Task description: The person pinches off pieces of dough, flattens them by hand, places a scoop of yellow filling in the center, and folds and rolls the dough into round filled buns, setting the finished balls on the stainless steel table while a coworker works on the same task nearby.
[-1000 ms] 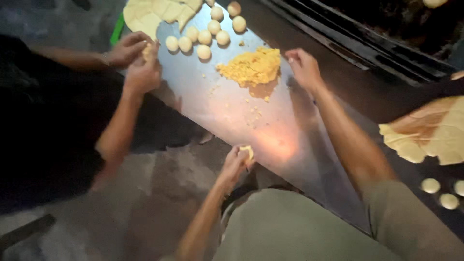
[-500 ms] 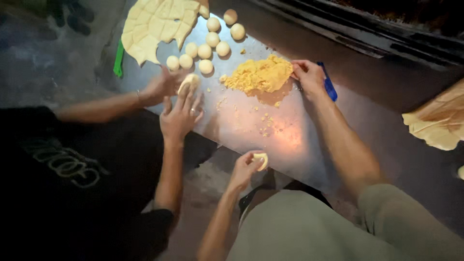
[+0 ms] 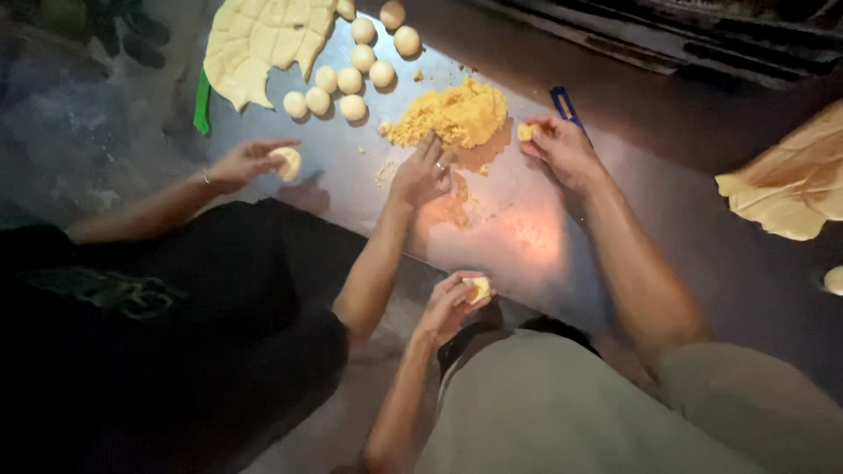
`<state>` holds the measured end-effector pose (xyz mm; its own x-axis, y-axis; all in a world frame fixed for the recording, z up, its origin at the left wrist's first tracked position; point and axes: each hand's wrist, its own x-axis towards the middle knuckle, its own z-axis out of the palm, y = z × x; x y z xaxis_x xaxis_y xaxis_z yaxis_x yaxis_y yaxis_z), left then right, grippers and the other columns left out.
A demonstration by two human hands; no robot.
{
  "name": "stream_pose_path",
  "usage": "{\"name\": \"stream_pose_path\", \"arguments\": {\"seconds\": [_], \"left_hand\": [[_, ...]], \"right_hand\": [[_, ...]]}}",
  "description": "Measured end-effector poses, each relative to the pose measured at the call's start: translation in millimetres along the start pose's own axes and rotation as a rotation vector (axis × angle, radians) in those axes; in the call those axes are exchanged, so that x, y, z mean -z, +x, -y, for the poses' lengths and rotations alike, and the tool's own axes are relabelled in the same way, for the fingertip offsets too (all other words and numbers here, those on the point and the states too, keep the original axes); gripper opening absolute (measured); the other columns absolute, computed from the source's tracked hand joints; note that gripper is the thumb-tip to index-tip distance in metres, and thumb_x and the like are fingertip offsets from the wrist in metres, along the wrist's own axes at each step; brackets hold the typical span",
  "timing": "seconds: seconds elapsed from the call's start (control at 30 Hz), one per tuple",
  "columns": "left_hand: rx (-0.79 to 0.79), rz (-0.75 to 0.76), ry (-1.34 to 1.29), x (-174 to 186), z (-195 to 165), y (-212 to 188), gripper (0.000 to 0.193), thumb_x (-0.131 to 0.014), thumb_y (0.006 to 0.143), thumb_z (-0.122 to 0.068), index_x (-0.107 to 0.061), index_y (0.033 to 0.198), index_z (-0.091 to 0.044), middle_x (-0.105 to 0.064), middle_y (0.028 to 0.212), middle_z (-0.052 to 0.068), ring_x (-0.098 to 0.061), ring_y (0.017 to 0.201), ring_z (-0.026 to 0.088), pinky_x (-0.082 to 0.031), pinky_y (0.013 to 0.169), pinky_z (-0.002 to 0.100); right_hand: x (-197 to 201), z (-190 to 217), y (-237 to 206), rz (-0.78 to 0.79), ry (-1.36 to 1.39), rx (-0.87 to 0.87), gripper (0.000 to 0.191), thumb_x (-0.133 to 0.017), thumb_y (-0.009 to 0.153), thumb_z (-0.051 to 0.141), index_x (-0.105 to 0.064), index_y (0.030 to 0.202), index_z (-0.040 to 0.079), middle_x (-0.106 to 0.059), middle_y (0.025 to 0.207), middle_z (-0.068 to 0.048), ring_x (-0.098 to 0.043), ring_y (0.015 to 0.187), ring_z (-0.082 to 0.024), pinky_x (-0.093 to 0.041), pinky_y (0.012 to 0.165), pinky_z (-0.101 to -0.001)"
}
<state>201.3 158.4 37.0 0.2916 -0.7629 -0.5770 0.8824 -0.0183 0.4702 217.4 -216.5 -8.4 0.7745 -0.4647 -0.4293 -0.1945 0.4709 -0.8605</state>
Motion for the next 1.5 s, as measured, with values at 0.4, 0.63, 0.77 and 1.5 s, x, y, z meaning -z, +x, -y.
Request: {"name": "stream_pose_path", "arguments": {"seconds": [0.4, 0.63, 0.77, 1.5], "left_hand": [[-0.114, -0.203, 0.313, -17.2, 27.9, 25.1, 0.035, -0.059, 0.105, -0.032, -0.072, 0.101, 0.000, -0.071, 0.093, 0.007, -0.066, 0.082, 0.015, -0.053, 0.075, 0.028], [-0.248, -0.252, 0.388, -43.2, 12.3, 81.3, 0.059, -0.042, 0.110, -0.053, -0.065, 0.083, -0.006, -0.057, 0.071, 0.000, -0.051, 0.060, 0.010, -0.041, 0.053, 0.028], [-0.339, -0.365, 0.760, -78.7, 23.3, 122.0, 0.068, -0.044, 0.112, -0.058, -0.059, 0.074, -0.003, -0.052, 0.066, 0.003, -0.048, 0.059, 0.011, -0.038, 0.052, 0.029], [-0.158, 0.229, 0.254, -378.4, 217.5, 125.1, 0.041, -0.057, 0.102, -0.019, -0.056, 0.139, 0.000, -0.071, 0.110, 0.003, -0.068, 0.096, 0.011, -0.058, 0.089, 0.029]], "right_hand": [[-8.1, -7.8, -56.6, -0.018, -1.052, 0.468, 0.015, -0.067, 0.093, 0.014, -0.072, 0.107, 0.010, -0.073, 0.094, -0.009, -0.071, 0.084, -0.024, -0.057, 0.074, -0.0372], [67.0, -25.4, -131.0, 0.039, 0.274, -0.211, 0.028, -0.063, 0.097, 0.013, -0.060, 0.124, 0.004, -0.070, 0.105, -0.003, -0.067, 0.090, -0.011, -0.055, 0.079, -0.0255], [119.7, -44.0, -204.8, 0.015, 0.053, -0.148, 0.037, -0.071, 0.093, 0.006, -0.061, 0.129, 0.001, -0.069, 0.106, -0.007, -0.065, 0.090, -0.013, -0.052, 0.080, -0.0271], [251.1, 68.2, -402.2, -0.700, -0.869, 0.772, 0.045, -0.073, 0.085, 0.007, -0.068, 0.129, 0.003, -0.065, 0.135, -0.021, -0.060, 0.127, -0.036, -0.045, 0.108, -0.0402]]}}
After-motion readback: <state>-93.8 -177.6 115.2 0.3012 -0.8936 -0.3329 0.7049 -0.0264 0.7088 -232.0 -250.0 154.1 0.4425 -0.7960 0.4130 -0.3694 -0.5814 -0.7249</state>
